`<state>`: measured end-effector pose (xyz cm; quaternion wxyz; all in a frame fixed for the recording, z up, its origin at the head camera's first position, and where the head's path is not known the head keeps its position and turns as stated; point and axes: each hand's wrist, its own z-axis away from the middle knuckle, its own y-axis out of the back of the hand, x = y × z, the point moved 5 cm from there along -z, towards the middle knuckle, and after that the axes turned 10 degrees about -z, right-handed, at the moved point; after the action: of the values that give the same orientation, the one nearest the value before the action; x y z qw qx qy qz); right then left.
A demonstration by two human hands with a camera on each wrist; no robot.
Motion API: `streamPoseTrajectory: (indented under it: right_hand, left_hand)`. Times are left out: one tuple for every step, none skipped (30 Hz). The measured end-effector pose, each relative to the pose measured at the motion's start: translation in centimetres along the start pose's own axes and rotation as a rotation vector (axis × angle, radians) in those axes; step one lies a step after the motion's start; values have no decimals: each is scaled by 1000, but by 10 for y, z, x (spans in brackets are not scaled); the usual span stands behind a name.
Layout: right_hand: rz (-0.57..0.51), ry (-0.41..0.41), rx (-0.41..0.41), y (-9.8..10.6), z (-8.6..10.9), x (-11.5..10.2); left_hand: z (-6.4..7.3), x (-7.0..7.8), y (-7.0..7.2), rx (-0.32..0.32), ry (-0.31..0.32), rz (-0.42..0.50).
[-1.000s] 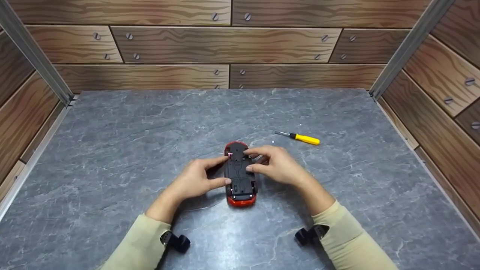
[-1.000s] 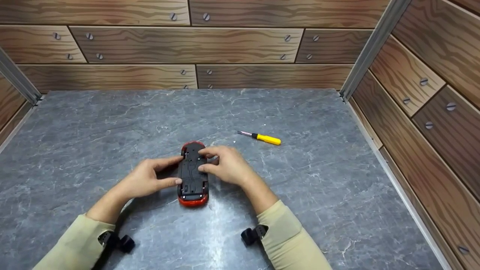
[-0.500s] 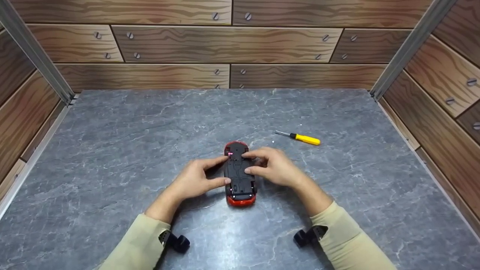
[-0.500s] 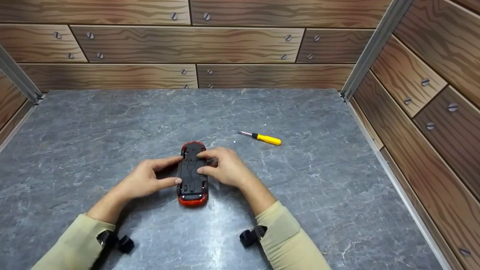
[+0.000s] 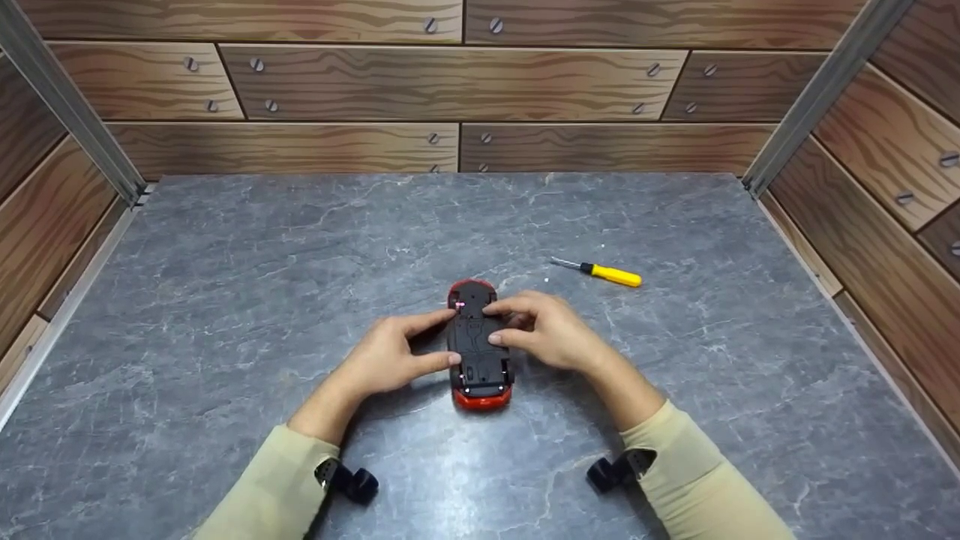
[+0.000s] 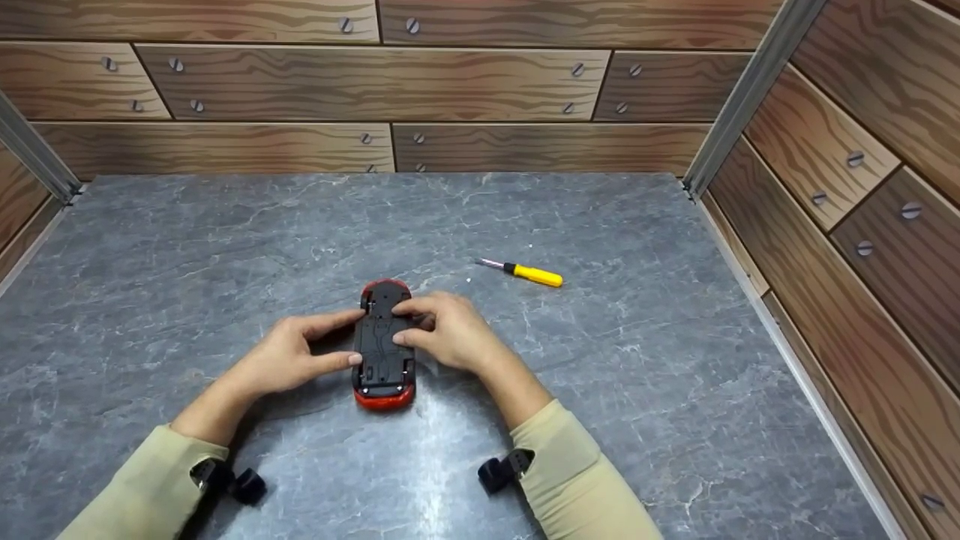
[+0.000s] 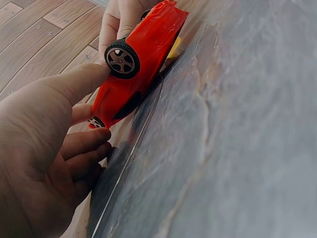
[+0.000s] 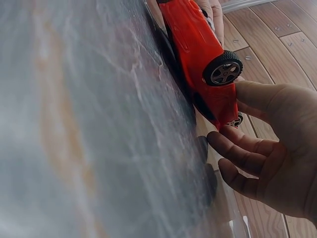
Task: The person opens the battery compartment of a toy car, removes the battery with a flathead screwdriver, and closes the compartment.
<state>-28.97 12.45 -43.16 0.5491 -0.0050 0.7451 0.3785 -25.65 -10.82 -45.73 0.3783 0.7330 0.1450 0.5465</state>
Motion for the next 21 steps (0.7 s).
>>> streamPoseTrajectory:
  right_hand:
    - [-2,-4,-1,0,0,1]
    - [-3,-7,-1,0,0,1]
    - [-6,-11,-4,0,0,2]
    - [-9,-13,-6,0,-1,2]
    - [-11,-17,-7,0,-1,3]
    - [-15,-21,-8,0,-1,4]
    - [-22,-25,-9,0,-1,4]
    - [-29,-29,-9,0,-1,4]
    - [-40,-35,-9,0,-1,4]
    - [-53,-41,-7,0,-1,4]
    - [-65,-45,-5,0,-1,4]
    - [-80,-52,-2,0,-1,4]
    - [-94,-60,0,0,0,5]
    - [-108,-66,3,0,0,5]
    - [-124,-71,4,-1,0,6]
    - [-135,-69,3,-1,-1,6]
    - [-147,-70,1,-2,-1,7]
    - [-158,-73,1,-2,-1,7]
    - [-166,-71,-1,-3,-1,7]
    - [-174,-69,-1,-3,-1,7]
    - [-181,-68,-1,-4,-1,8]
  left_hand:
    - [0,0,0,0,2,2]
    - [0,0,0,0,4,1]
    - [0,0,0,-1,7,0]
    - [0,0,0,-3,8,2]
    - [0,0,0,-5,10,1]
    - [1,0,0,-5,13,1]
    - [0,0,0,-6,13,-2]
    - [0,0,1,-6,15,-3]
    - [0,1,1,-5,14,-4]
    - [0,1,1,-4,13,-5]
    - [0,1,1,-4,11,-6]
    - [-1,2,0,-3,8,-6]
    - [-1,2,0,-2,7,-6]
    - [-1,1,0,-2,7,-7]
    - [-1,1,0,-1,6,-9]
    - [-1,1,-1,-1,8,-9]
    - [-1,1,-1,-1,10,-8]
    - [0,0,-1,-1,13,-7]
    - [0,0,-1,-1,16,-5]
    - [0,0,-1,-1,18,-4]
    - [0,0,0,-1,18,0]
